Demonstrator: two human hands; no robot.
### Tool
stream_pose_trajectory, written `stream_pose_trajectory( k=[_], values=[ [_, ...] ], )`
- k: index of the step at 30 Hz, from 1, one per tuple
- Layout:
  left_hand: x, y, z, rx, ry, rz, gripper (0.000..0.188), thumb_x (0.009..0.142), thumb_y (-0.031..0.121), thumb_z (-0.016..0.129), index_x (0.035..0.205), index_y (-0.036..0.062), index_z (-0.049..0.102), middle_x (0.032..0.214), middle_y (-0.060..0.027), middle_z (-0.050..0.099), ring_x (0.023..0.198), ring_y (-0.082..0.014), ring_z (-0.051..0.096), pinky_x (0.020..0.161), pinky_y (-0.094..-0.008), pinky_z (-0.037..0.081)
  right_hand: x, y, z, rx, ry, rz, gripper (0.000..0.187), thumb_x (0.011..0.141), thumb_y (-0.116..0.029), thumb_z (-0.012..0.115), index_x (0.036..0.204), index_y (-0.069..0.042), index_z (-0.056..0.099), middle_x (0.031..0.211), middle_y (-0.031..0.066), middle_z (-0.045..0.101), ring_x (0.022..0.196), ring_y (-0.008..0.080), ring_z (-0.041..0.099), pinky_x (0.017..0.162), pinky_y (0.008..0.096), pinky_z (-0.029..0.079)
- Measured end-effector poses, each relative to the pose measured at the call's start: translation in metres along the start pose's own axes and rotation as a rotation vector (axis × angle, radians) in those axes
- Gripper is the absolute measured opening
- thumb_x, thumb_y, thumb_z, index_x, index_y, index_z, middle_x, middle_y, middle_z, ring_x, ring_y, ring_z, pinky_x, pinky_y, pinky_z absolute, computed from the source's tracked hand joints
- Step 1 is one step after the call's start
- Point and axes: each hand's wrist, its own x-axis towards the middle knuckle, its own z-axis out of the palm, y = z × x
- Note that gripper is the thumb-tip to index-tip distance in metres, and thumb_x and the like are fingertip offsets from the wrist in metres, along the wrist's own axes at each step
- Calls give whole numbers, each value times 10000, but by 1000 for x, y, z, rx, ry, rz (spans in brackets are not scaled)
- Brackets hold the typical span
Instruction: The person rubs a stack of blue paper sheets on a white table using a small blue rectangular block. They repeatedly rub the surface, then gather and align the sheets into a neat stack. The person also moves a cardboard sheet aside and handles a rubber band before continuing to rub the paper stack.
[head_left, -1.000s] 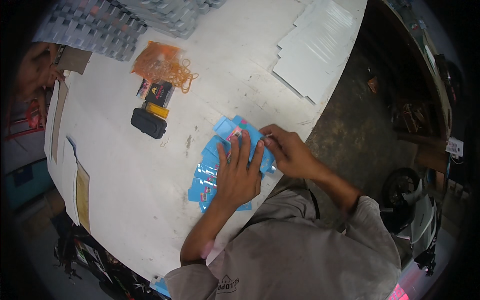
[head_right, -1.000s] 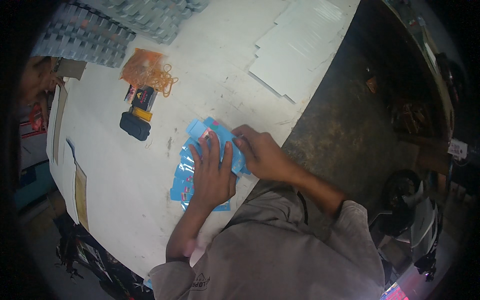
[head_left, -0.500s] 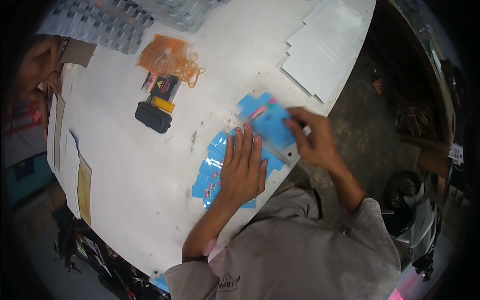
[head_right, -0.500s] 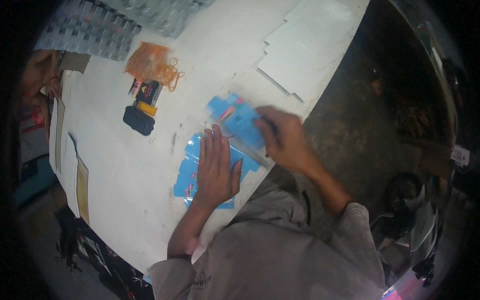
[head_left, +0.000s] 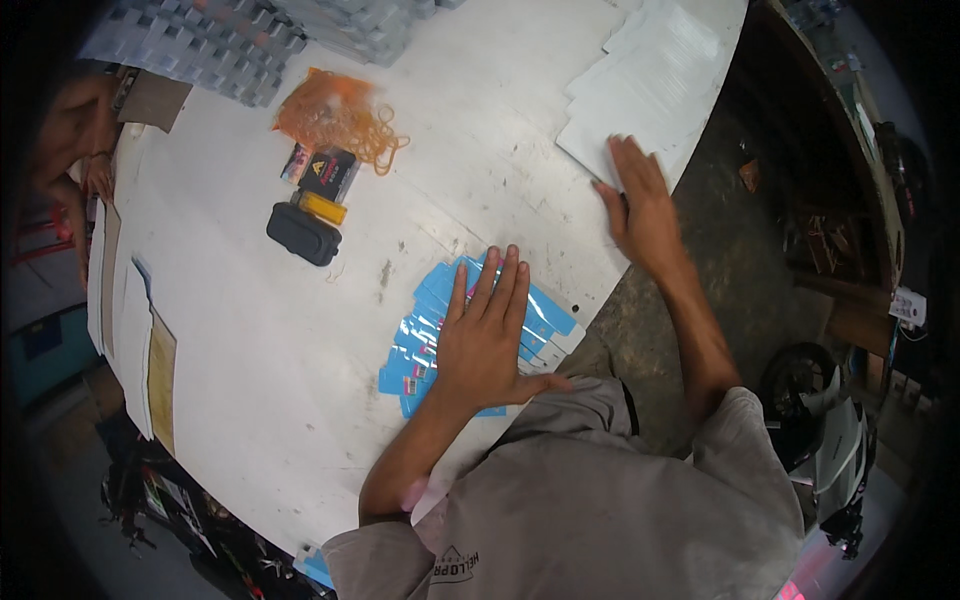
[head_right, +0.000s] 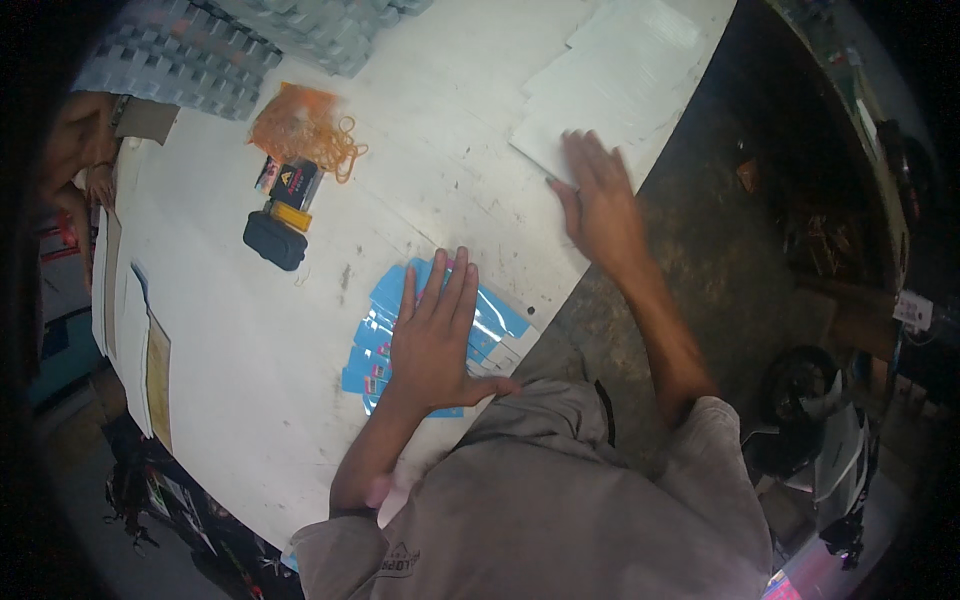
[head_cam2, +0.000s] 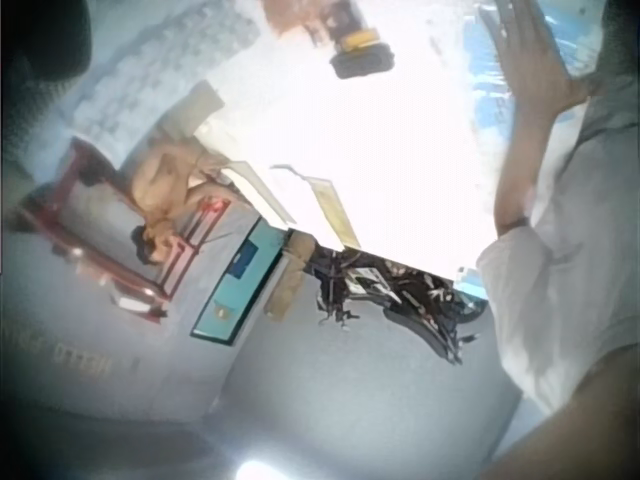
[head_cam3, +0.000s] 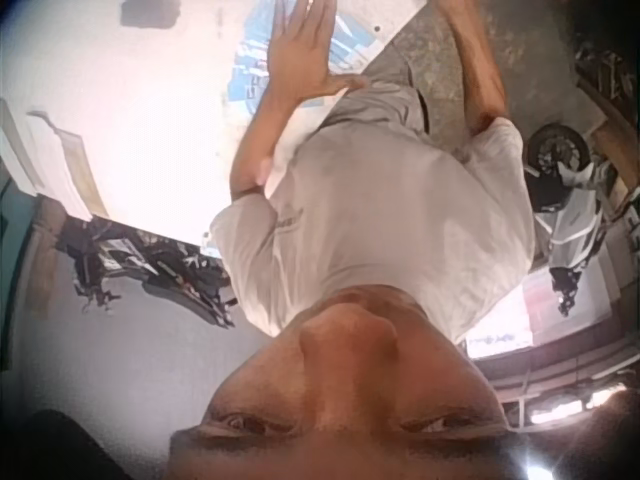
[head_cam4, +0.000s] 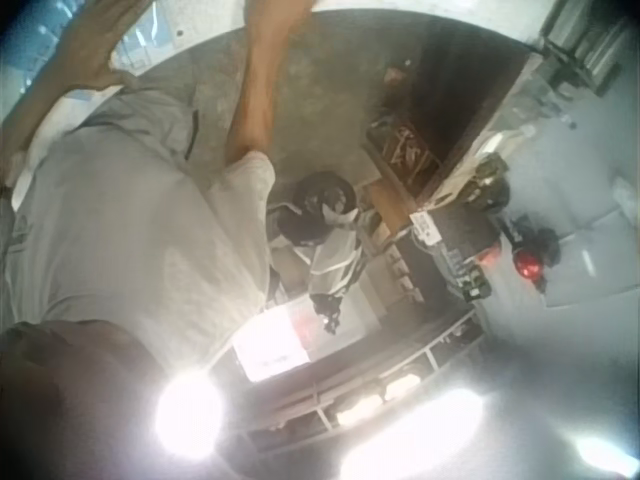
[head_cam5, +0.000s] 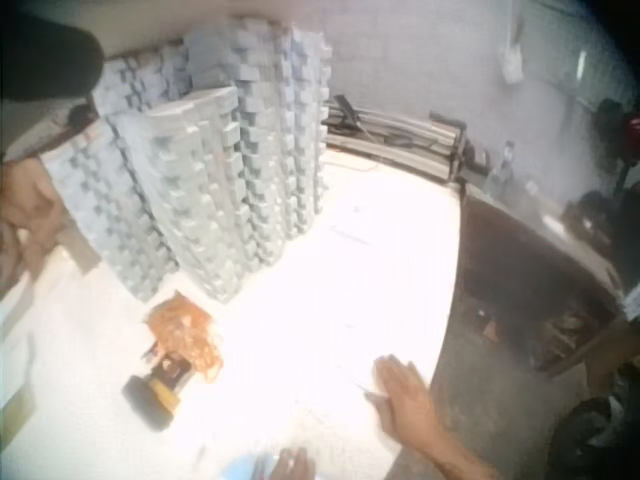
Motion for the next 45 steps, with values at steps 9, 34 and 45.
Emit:
stream_pose_trajectory(
  k=[9,34,45],
  values=[
    [-10,-4,20,85,88,-34,585,1017,279,583,1516,-16,499,1626,-234,425,1484,-383,431,1161,-563,361,-14,-79,-31,393,-198,24,384,903,27,683,1286,15,666,999,176,687,900,338,624,803,436,501],
    [-1,6,14,195,79,-59,632,949,188,595,1523,-49,482,1609,-263,441,1490,-403,433,1236,-571,278,-33,-99,-44,891,-566,339,249,944,-88,642,1171,12,645,944,279,644,945,427,666,787,480,511],
    [4,2,0,29,4,-1,677,995,332,608,1530,-53,454,1601,-271,439,1517,-438,382,1251,-576,245,-4,7,1,215,-65,148,480,925,-61,695,1397,-36,612,1173,176,703,978,343,626,957,511,463]
  ],
)
